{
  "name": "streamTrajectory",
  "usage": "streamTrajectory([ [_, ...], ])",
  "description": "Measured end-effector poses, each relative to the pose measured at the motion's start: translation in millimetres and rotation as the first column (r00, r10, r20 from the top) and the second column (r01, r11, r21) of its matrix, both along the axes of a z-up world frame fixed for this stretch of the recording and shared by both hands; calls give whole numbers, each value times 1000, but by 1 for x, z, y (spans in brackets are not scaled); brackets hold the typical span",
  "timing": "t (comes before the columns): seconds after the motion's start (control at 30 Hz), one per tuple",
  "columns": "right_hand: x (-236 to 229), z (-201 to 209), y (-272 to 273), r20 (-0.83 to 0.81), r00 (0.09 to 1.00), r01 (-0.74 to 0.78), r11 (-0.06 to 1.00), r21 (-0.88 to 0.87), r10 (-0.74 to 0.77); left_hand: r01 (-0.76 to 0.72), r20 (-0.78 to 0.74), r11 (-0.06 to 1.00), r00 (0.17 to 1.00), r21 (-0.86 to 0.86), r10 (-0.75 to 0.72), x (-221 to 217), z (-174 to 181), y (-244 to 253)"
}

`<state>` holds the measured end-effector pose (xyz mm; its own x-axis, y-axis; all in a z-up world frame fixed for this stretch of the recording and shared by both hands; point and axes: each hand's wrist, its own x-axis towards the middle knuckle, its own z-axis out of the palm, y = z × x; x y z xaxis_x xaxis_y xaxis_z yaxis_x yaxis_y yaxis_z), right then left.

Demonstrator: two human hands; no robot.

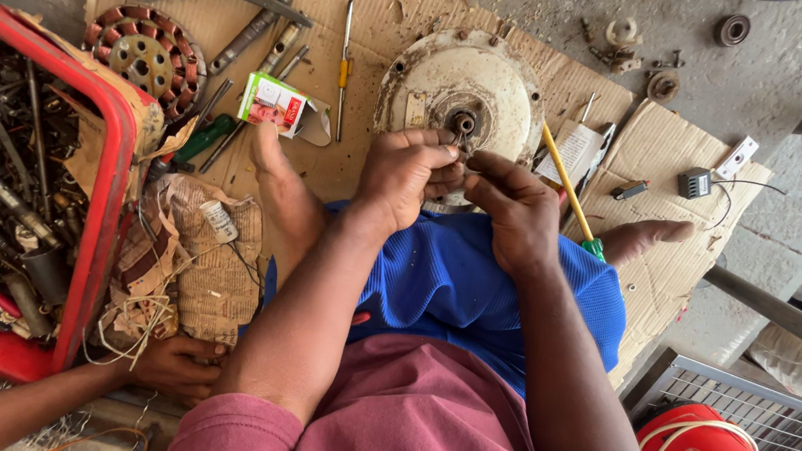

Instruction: The person sits on the floor and uses a screwdriver to pry and adjust components on a circular electrical motor housing. They manipulate wires and internal parts with their hands, occasionally using pliers to hold or cut wires. The person flips the motor housing over to access different sides and continues to adjust the internal wiring.

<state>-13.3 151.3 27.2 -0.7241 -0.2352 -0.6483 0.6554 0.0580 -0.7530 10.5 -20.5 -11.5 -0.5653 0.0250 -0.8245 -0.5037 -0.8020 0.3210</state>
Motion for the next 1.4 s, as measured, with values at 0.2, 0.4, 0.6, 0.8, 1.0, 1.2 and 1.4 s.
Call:
streamTrajectory([
  [0.2,-6,-15,-2,116,956,283,948,-146,-268,15,-5,964,1000,265,-14,2,-8,-11],
  [0.4,-16,-18,-21,32,954,299,945,-134,-297,-14,-69,930,997,368,42,2,-12,-9],
  [0.6,-26,-8,-21,-97,968,228,972,-50,-232,-134,-81,887,979,442,188,12,-12,3],
  [0.8,-17,-12,-17,42,937,347,915,-206,-346,-94,-100,928,985,360,138,15,-7,1],
  [1.0,-18,-16,-29,317,758,629,768,-122,-570,52,-100,997,993,-59,-57,14,-3,6],
  [1.2,-19,-16,-58,99,776,621,782,58,-623,89,-75,962,991,-258,-112,20,1,11],
  [1.4,-19,-14,-50,102,820,559,826,72,-564,96,-72,881,987,-463,-146,26,2,16],
])
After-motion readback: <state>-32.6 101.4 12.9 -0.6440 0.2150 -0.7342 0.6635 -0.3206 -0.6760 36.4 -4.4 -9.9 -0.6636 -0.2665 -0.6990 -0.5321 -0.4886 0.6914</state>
